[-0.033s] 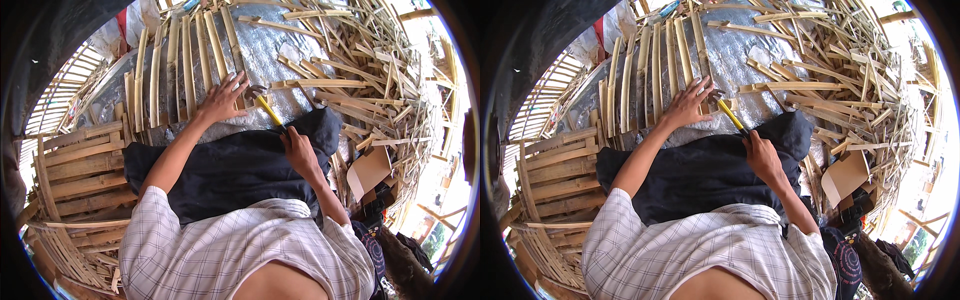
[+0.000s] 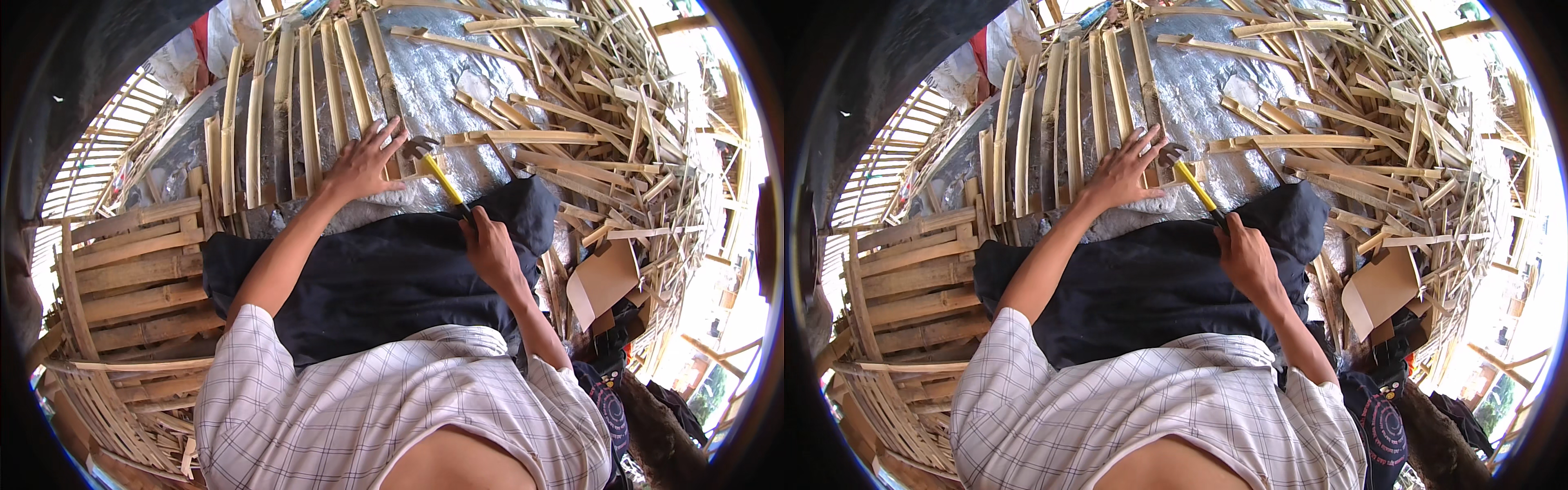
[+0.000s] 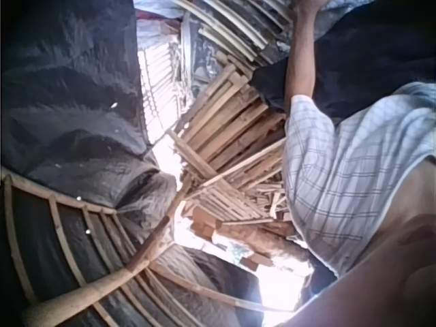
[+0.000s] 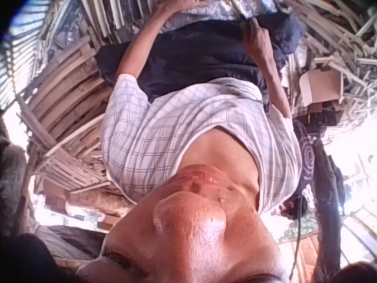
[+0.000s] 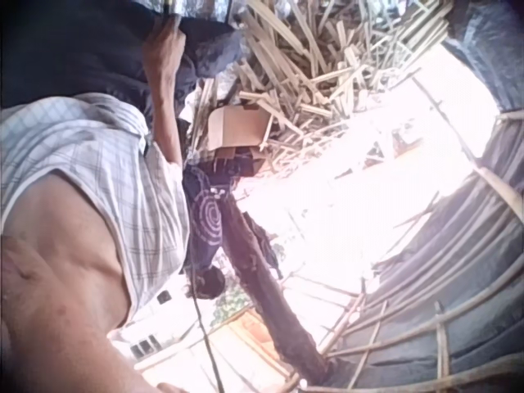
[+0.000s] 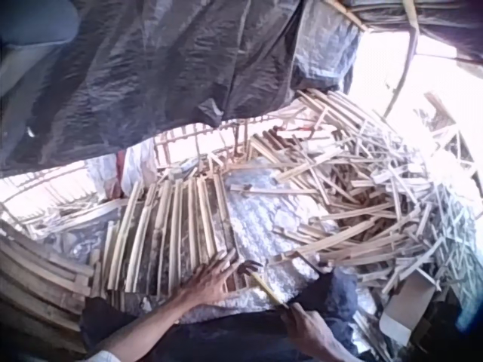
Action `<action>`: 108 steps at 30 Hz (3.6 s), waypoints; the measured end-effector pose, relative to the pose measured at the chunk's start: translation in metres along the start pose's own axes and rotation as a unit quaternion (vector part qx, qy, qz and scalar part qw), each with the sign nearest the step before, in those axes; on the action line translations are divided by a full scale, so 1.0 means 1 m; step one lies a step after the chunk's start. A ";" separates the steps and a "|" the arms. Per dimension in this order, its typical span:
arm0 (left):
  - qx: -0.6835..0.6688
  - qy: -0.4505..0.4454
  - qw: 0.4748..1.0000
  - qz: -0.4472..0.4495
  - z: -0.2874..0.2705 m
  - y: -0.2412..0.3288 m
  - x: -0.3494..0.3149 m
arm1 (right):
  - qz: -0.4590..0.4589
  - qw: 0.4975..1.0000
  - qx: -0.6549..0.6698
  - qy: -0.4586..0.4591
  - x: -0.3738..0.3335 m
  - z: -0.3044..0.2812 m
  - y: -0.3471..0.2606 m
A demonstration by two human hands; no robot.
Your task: The person assembles a bamboo lattice structure by placing wooden slats onto a framework and securing them with a hammer.
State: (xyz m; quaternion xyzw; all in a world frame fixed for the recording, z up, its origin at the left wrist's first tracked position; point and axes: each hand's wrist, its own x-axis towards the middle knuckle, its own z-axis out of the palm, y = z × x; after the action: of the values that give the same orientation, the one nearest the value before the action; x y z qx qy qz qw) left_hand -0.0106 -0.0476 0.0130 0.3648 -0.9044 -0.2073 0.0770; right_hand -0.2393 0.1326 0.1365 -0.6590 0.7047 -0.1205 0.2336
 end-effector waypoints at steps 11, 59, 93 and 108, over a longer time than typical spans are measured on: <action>0.004 -0.027 1.000 0.000 -0.003 0.000 -0.001 | 0.043 0.999 -0.001 -0.019 -0.005 -0.008 -0.010; -0.007 -0.008 1.000 0.021 0.003 0.001 -0.004 | 0.037 0.998 0.060 0.000 -0.018 0.011 -0.001; -0.006 0.169 0.979 -0.111 0.032 -0.022 0.013 | 0.091 0.984 0.129 0.089 -0.003 0.005 0.022; -0.009 0.171 0.983 -0.067 0.017 -0.010 0.018 | 0.119 0.978 0.139 0.097 -0.014 0.007 0.030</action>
State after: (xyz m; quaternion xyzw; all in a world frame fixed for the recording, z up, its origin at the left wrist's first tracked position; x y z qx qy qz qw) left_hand -0.0223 -0.0612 -0.0073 0.4539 -0.8495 -0.1546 0.2202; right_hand -0.2615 0.1503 0.1186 -0.5164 0.7741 -0.2518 0.2658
